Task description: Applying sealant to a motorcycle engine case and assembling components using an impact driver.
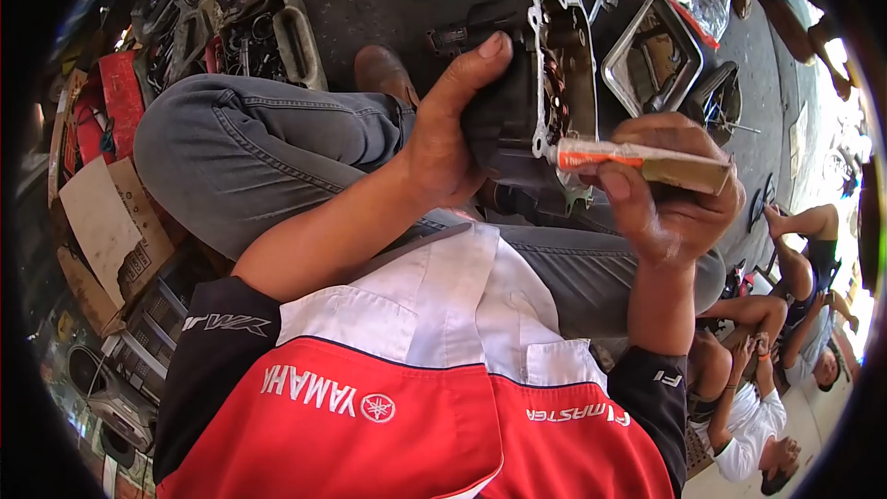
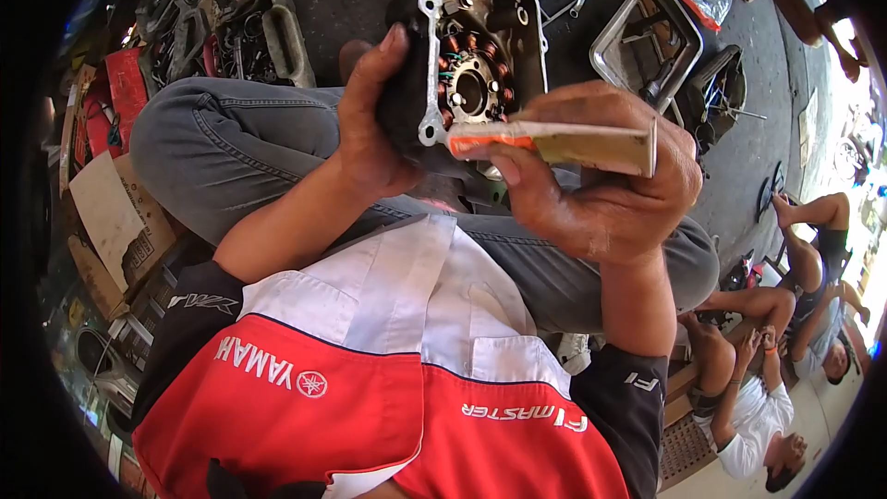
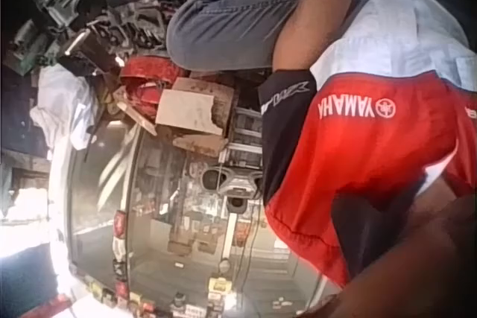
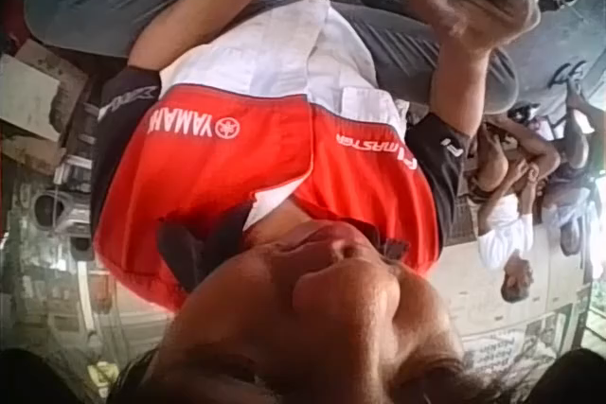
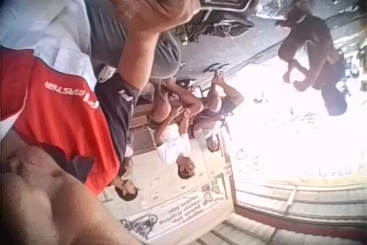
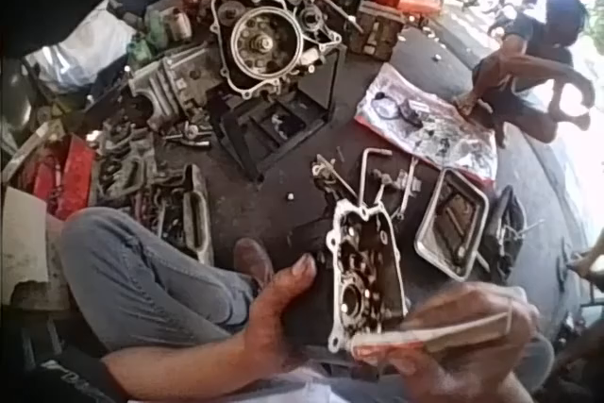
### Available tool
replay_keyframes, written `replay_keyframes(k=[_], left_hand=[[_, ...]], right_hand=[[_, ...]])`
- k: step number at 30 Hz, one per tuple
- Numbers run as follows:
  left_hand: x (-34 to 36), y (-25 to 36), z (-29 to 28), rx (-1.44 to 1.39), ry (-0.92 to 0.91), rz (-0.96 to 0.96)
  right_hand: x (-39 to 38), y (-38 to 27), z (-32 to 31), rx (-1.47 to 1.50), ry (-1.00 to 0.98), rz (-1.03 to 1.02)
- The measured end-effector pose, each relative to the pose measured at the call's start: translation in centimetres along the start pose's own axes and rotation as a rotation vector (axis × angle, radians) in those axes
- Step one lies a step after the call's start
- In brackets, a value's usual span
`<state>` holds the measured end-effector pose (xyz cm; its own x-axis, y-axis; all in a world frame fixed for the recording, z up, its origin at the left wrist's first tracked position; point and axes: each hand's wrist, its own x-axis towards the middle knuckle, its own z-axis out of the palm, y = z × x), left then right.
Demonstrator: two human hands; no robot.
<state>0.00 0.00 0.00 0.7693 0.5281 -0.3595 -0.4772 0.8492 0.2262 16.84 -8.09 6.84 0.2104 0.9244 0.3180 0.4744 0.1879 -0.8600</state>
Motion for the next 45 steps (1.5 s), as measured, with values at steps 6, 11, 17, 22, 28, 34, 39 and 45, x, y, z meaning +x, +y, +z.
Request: replay_keyframes(k=[6, 11, 17, 22, 28, 34, 39, 45], left_hand=[[-0.2, 0.1, 0.1, 0.048, 0.015, 0.035], [-0.2, -0.2, 0.1, 0.035, 0.026, 0.004], [-0.1, -0.3, 0.2, 0.042, -0.002, 0.020], [0.1, 0.0, 0.2, 0.046, -0.023, 0.044], [0.2, 0.1, 0.2, 0.046, -0.051, 0.072], [0.4, 0.2, 0.2, 0.020, -0.021, 0.084], [0.5, 0.2, 0.6, 0.014, -0.014, 0.102], [0.6, 0.1, 0.2, -0.004, -0.025, 0.086]], right_hand=[[0.2, 0.2, -0.1, -0.062, -0.038, -0.129], [-0.1, -0.2, -0.6, -0.006, -0.103, -0.084], [0.0, 0.1, -0.9, -0.048, -0.103, -0.145], [0.0, 0.0, -1.6, -0.061, -0.168, -0.115], [0.0, 0.2, -0.9, -0.033, -0.097, -0.134], [-0.2, -0.2, -0.7, 0.006, -0.092, -0.027], [0.3, -0.2, -0.8, 0.006, -0.014, 0.011], [0.0, 0.0, -1.5, 0.015, -0.170, -0.051]])
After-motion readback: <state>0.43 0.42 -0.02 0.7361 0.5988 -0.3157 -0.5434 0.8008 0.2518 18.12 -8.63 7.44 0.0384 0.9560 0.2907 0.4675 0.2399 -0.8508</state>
